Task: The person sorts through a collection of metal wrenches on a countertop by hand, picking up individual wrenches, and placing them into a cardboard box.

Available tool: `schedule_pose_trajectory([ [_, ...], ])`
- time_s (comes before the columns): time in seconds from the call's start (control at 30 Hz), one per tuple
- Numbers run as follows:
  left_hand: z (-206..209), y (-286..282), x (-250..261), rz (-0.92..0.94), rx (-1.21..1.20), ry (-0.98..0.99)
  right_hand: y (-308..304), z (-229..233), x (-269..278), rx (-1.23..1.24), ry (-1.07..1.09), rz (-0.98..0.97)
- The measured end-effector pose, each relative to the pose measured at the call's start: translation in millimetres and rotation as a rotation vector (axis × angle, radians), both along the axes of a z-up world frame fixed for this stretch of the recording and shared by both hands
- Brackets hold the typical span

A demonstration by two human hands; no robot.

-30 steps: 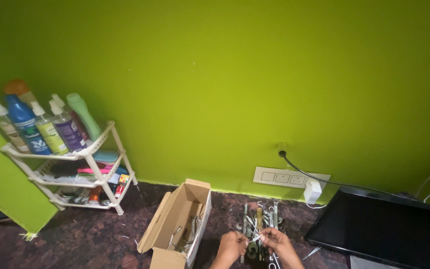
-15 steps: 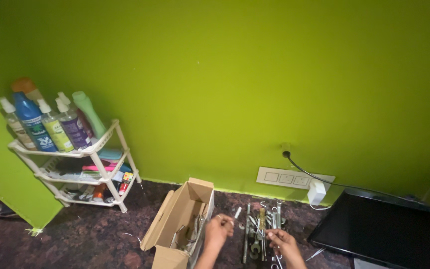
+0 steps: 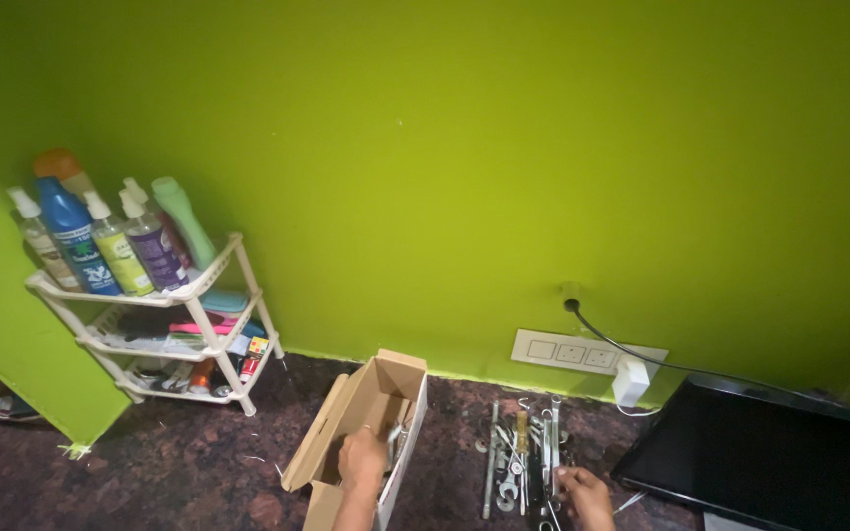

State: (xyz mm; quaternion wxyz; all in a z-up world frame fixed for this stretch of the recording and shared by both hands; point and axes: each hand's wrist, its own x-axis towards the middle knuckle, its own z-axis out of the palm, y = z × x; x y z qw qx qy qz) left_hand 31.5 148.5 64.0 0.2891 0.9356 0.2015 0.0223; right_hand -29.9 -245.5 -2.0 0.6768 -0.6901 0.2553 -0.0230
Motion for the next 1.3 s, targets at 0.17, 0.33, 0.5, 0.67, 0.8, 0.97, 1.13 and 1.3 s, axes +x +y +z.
schedule_pose_trajectory([
  [0.17,-16.9,5.6,5.1,-0.048,0.000,0.242,-1.0,-1.4,-2.4,-0.046,0.020,-0.018],
  [0.33,-19.5,4.4,4.0,-0.083,0.013,0.298,-7.7,-6.4,-8.6,-0.177,0.169,0.041],
  [0.5,-6.3,3.9,4.5,-0.093,0.056,0.322,-17.1,-23.1,-6.8,-0.342,0.262,0.164],
  [0.67,36.7,-6.3,-6.5,-0.060,0.094,-0.065,-24.1,-58.4,6.8,-0.218,0.063,0.170],
  [0.8,63.6,-26.5,-2.1,-0.116,0.076,-0.187,-9.0,-34.9,4.3,-0.435,0.197,0.176],
  [0.97,63.0,-64.0,-8.9,-0.333,0.097,-0.360,13.4,4.4,2.6,-0.680,0.217,0.145],
  [1.13,31.3,-112.2,-25.7,-0.533,0.057,-0.329,17.2,9.0,9.0,-0.817,0.219,0.132],
  [1.3,-3.0,-142.9,-40.4,-0.713,-0.075,-0.313,24.0,3.7,24.9,-0.976,0.273,0.170],
])
